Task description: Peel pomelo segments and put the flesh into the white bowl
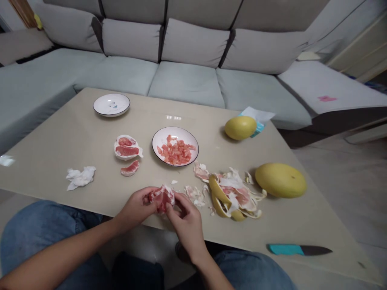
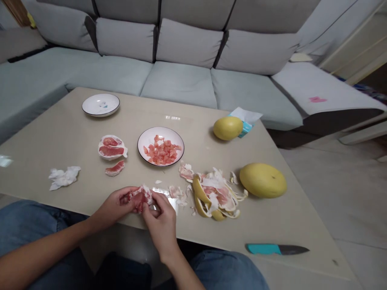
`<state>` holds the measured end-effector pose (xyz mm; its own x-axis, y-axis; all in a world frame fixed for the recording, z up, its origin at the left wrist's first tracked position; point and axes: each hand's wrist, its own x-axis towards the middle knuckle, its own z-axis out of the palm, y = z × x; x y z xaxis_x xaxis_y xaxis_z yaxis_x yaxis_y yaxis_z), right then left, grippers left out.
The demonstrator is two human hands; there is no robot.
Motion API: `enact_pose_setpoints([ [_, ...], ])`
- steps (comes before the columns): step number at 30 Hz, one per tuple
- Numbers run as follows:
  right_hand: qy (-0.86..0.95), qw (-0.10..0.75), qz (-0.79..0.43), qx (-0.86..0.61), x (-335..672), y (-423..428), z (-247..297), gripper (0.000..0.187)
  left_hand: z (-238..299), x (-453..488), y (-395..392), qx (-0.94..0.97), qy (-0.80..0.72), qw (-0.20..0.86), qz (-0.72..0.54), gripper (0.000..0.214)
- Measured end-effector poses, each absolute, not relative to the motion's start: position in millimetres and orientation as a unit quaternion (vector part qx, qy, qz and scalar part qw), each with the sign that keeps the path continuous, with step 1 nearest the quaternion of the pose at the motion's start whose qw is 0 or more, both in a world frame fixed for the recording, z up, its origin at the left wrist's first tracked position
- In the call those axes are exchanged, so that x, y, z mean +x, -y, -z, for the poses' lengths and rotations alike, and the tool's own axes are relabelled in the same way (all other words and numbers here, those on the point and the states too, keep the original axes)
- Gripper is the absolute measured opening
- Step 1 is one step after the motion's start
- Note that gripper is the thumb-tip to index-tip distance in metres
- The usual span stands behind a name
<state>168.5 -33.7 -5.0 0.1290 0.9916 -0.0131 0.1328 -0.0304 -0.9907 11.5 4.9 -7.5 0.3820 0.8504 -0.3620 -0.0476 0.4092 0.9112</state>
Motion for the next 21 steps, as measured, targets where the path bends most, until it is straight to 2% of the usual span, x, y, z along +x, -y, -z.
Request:
enact_pose_setpoints([
  [3,0.505,0.467,-0.446,-0.572,171,32,7,0.024,9,10,-8,0.429,-0.439,0.733,-0.291,0.032],
  [8,0.551,0.44,-0.425,-0.567,165,33,7,0.024,8,12,-7,0.439,-0.475,0.675,-0.356,0.04],
  [15,0.601,0.44,-0.326,-0.582,164,40,12,0.027,8,13,4,0.517,-0.505,0.597,-0.348,0.032],
  [18,0.565,0.446,-0.355,-0.596,168,38,11,0.02,6,10,2,0.504,-0.497,0.611,-0.355,0.029],
  [21,0.496,0.454,-0.44,-0.595,172,33,5,0.024,2,8,-3,0.468,-0.477,0.656,-0.351,0.029],
])
